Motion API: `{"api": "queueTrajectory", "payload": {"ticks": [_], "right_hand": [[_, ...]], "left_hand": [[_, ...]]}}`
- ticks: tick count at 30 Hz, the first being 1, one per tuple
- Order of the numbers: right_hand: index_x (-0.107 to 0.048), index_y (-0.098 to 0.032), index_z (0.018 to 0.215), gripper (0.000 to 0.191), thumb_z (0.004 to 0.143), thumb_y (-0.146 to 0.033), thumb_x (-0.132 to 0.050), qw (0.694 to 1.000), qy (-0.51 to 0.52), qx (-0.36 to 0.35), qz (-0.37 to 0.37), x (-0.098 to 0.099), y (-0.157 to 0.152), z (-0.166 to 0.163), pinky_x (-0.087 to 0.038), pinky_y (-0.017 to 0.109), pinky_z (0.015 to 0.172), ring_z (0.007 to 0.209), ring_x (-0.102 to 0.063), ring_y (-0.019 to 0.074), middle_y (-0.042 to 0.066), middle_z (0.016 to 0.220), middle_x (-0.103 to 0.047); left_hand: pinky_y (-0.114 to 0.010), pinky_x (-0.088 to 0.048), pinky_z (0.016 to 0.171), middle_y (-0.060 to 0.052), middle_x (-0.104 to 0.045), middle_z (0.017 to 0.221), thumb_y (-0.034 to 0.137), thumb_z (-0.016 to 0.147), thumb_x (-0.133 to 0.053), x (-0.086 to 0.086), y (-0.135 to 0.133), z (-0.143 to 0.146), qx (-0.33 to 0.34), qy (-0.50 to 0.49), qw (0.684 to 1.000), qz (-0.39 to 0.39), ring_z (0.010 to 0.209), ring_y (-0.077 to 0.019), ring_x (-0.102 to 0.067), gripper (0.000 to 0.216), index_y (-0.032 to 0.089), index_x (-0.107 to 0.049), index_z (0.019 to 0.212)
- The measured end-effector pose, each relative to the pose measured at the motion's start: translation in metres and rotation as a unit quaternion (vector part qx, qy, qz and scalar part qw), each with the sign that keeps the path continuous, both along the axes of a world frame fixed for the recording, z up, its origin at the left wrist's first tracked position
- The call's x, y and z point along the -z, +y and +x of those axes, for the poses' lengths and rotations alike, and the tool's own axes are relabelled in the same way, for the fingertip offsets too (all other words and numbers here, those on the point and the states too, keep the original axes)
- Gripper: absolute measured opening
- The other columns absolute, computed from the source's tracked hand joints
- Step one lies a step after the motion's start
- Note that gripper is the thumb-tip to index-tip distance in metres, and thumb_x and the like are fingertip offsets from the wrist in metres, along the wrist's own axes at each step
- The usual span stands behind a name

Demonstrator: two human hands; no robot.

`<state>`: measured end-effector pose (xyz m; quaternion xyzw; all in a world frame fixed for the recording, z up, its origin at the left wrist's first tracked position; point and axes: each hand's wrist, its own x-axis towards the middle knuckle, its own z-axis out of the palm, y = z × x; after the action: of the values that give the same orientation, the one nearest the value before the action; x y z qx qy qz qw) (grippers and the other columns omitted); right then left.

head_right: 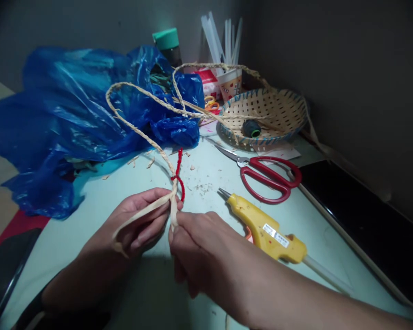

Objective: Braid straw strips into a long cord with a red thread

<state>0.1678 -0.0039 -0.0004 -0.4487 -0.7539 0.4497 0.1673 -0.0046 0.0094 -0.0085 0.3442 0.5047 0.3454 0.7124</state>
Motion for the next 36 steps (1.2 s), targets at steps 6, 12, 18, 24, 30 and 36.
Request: {"api": "queueTrajectory", "payload": {"ticks": [6, 12, 18, 24, 30, 36], "right_hand": [[-0.059, -0.018, 0.071, 0.033, 0.093, -0.018, -0.034, 0.987, 0.005, -0.044, -0.155, -0.015, 0.008, -0.005, -0.041, 0.018, 0.051, 0.052, -0.056, 0.0083, -0.002, 0.057, -0.061], [-0.059, -0.020, 0.072, 0.033, 0.092, -0.019, -0.034, 0.989, -0.004, -0.036, -0.143, -0.007, 0.002, 0.001, -0.038, 0.017, 0.046, 0.046, -0.055, 0.0078, -0.003, 0.055, -0.059], [-0.053, -0.021, 0.066, 0.024, 0.087, -0.018, -0.042, 0.991, -0.114, -0.032, 0.057, 0.009, -0.002, 0.004, -0.023, 0.022, 0.043, 0.044, -0.043, 0.0085, -0.003, 0.051, -0.050], [-0.048, -0.020, 0.061, 0.033, 0.091, -0.031, -0.039, 0.976, -0.173, 0.001, 0.128, 0.006, 0.005, -0.003, -0.013, 0.027, 0.044, 0.042, -0.025, 0.0089, -0.004, 0.046, -0.038], [-0.049, -0.020, 0.067, 0.027, 0.090, -0.033, -0.042, 0.981, -0.170, 0.032, 0.085, 0.002, 0.012, -0.005, -0.014, 0.027, 0.045, 0.045, -0.032, 0.0089, -0.004, 0.050, -0.045], [-0.052, -0.021, 0.072, 0.021, 0.088, -0.025, -0.041, 0.975, -0.185, 0.062, 0.104, 0.005, 0.011, -0.002, -0.016, 0.027, 0.045, 0.047, -0.034, 0.0103, -0.002, 0.053, -0.045]], "left_hand": [[-0.017, -0.018, 0.039, 0.006, -0.036, 0.040, 0.034, 0.086, -0.056, -0.001, -0.002, 0.002, -0.021, -0.061, 0.998, 0.005, 0.036, -0.0031, -0.022, 0.024, 0.015, -0.058, 0.072], [-0.016, -0.014, 0.040, 0.010, -0.029, 0.040, 0.029, 0.081, -0.063, 0.005, -0.002, 0.001, -0.036, -0.055, 0.998, 0.001, 0.037, -0.0020, -0.017, 0.014, 0.016, -0.059, 0.085], [-0.016, -0.013, 0.038, 0.011, -0.033, 0.042, 0.025, 0.076, -0.068, 0.006, -0.001, 0.005, -0.071, -0.031, 0.997, 0.019, 0.036, -0.0010, -0.019, 0.016, 0.016, -0.057, 0.083], [-0.013, -0.017, 0.038, 0.009, -0.042, 0.047, 0.023, 0.070, -0.073, 0.004, -0.003, 0.014, -0.120, 0.023, 0.992, 0.022, 0.037, 0.0004, -0.026, 0.018, 0.016, -0.060, 0.080], [-0.015, -0.028, 0.039, 0.005, -0.054, 0.055, 0.024, 0.063, -0.078, 0.002, -0.006, 0.019, -0.166, 0.076, 0.982, 0.043, 0.041, -0.0025, -0.041, 0.023, 0.015, -0.064, 0.079], [-0.018, -0.040, 0.046, 0.001, -0.060, 0.058, 0.029, 0.057, -0.080, -0.006, -0.008, 0.021, -0.160, 0.105, 0.981, 0.037, 0.049, -0.0087, -0.053, 0.029, 0.014, -0.064, 0.077]]}}
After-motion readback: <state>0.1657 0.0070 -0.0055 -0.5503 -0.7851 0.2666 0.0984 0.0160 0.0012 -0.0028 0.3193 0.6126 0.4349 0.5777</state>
